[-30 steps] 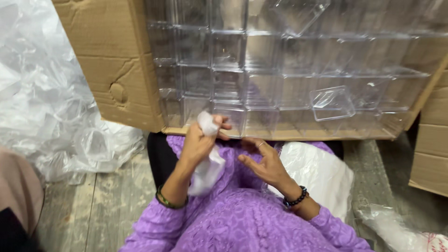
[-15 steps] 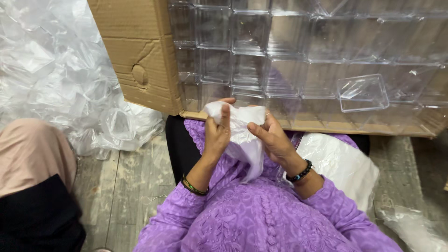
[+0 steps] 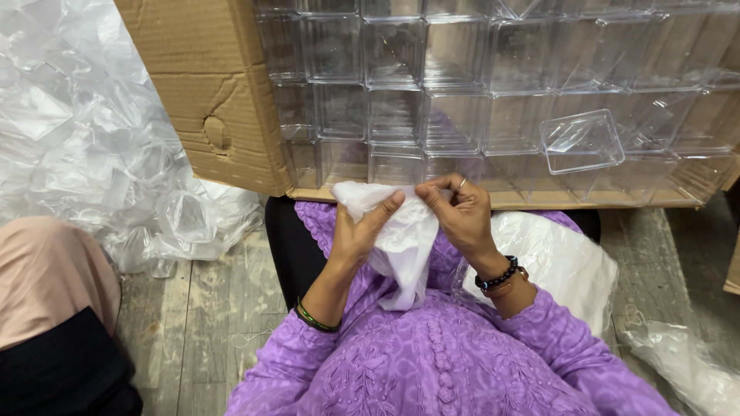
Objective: The person sits on the floor in front of a cardboard carton filled with small clear plastic boxes. They take plastic bags, place boxes into the bags, and arrange the boxed items back into the carton compartments, occasionally reaching for bags from a pile beside them.
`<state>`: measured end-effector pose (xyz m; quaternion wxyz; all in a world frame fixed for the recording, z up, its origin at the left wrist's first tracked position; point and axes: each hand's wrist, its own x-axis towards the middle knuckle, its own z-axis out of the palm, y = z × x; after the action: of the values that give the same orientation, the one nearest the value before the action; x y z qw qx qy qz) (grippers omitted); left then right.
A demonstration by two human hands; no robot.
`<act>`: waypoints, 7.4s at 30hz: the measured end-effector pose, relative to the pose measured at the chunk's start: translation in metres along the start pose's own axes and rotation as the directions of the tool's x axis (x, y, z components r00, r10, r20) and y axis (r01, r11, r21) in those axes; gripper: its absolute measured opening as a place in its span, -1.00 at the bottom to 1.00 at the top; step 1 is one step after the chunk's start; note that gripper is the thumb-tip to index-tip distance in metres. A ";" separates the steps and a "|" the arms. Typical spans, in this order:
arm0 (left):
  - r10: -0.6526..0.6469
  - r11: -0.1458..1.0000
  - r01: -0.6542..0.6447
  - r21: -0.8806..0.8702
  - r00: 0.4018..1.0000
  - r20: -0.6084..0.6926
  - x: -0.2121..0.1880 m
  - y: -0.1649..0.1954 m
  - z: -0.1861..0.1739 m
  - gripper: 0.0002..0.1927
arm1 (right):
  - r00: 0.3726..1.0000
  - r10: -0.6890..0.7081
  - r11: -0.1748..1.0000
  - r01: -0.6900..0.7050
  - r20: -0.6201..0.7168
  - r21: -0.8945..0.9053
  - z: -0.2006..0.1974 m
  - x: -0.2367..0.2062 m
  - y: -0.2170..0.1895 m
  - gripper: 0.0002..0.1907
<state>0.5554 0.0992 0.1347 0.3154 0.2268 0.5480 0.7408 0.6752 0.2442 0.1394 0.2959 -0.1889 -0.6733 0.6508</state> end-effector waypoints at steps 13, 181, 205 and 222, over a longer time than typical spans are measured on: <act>0.056 0.998 -0.056 0.005 0.998 -0.021 -0.005 -0.012 -0.006 -0.77 | 0.998 -0.015 0.971 0.000 0.062 0.239 0.007 -0.011 0.011 -0.86; 0.118 0.989 -0.097 -0.109 0.972 0.203 0.008 0.028 -0.047 -0.08 | 0.914 -0.065 0.998 0.064 0.400 0.015 0.031 0.008 -0.038 -0.18; 0.081 0.981 0.057 0.187 0.754 -0.652 -0.040 0.010 -0.195 -0.70 | 0.705 -0.380 0.706 0.639 0.599 -0.305 0.111 0.009 -0.023 0.03; 0.643 0.277 0.640 0.717 0.431 -0.633 0.043 0.033 -0.355 -0.27 | 0.992 -0.026 0.981 0.049 -0.121 0.190 -0.041 0.086 -0.001 -0.50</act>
<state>0.2762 -0.1147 0.0603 -0.2419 -0.0698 0.9393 0.2329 0.6373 0.3301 0.1523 0.3644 -0.1849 -0.5917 0.6949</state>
